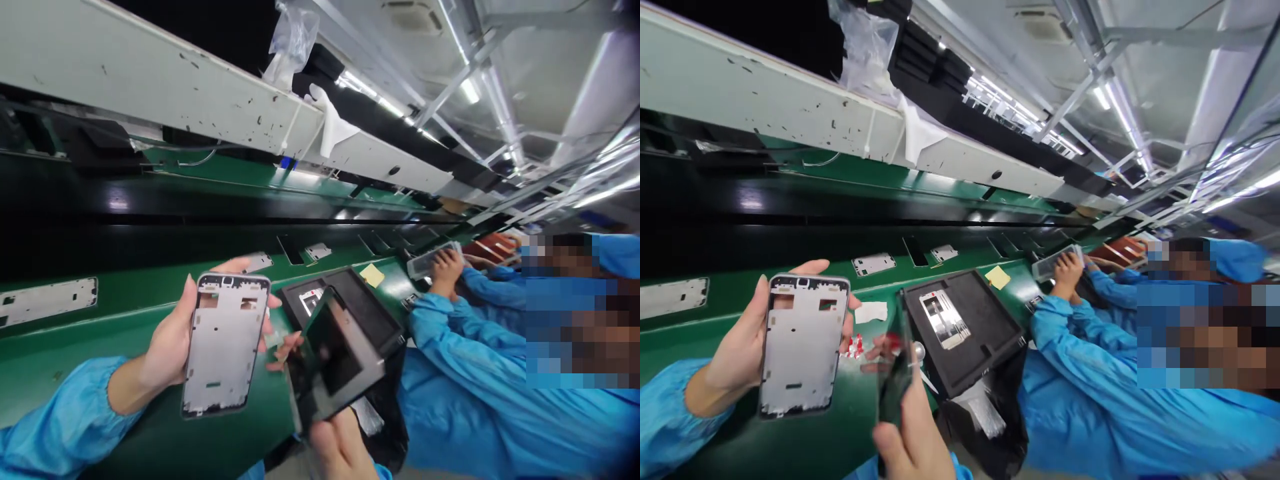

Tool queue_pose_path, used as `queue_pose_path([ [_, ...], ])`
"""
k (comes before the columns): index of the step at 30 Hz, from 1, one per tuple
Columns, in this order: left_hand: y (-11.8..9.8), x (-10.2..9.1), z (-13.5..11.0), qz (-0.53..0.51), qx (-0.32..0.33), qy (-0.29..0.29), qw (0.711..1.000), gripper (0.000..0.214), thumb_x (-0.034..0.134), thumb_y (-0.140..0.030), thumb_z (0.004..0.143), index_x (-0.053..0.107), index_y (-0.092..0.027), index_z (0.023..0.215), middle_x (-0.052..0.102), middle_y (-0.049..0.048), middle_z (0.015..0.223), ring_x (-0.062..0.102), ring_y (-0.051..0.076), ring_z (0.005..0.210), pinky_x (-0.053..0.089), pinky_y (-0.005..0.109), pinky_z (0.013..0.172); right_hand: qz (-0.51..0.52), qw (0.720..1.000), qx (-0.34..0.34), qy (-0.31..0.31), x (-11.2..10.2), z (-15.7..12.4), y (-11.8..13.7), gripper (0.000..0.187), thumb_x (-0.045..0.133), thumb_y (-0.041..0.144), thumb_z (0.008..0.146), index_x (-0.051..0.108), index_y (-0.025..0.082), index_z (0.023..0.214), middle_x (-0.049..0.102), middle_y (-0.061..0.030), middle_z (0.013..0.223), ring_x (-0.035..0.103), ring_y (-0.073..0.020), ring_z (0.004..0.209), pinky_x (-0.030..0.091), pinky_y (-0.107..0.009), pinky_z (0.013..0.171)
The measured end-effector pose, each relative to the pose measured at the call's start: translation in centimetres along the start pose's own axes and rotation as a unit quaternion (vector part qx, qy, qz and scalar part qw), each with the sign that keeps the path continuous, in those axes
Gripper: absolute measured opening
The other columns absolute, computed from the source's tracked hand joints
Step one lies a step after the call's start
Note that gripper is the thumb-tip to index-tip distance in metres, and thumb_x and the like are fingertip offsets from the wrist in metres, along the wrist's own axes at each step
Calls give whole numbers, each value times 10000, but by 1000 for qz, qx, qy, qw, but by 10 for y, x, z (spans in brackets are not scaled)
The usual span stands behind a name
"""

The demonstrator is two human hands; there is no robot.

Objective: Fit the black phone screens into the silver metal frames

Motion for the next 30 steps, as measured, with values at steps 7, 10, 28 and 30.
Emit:
queue_pose_path([
  [7,-4,-24,19,67,117,-76,988,553,684,-580,982,544,-267,1416,754,107,1266,782,285,1039,677,461,875,-91,993,-37,61,-13,16,16,662,650,482,1027,408,402,1638,559,-103,1479,631,-277,1335,621,-373,1038],
  [10,-10,-26,23,79,146,-81,983,543,712,-563,971,555,-253,1389,755,109,1257,777,296,1055,678,487,892,-96,991,-57,79,-16,14,14,621,627,496,1037,444,395,1622,566,-101,1479,642,-278,1329,590,-399,1090],
  [28,-22,-45,27,342,175,64,921,354,716,-367,1009,620,-200,1306,726,144,1289,808,244,926,667,269,643,65,997,-35,-27,43,38,1,749,664,622,977,448,327,1631,609,-140,1369,662,-285,1247,633,-418,994],
  [30,-22,-47,27,362,180,59,912,340,702,-341,1019,618,-183,1308,725,147,1278,804,227,913,663,261,643,91,995,-11,-40,54,38,-3,770,659,652,965,451,322,1630,607,-139,1352,652,-280,1242,634,-415,990],
])
Point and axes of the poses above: each hand's wrist, its own z-axis towards the middle knuckle, its own x-axis out of the palm, y = z × x, the point moved 1 cm from there along z, towards the middle knuckle
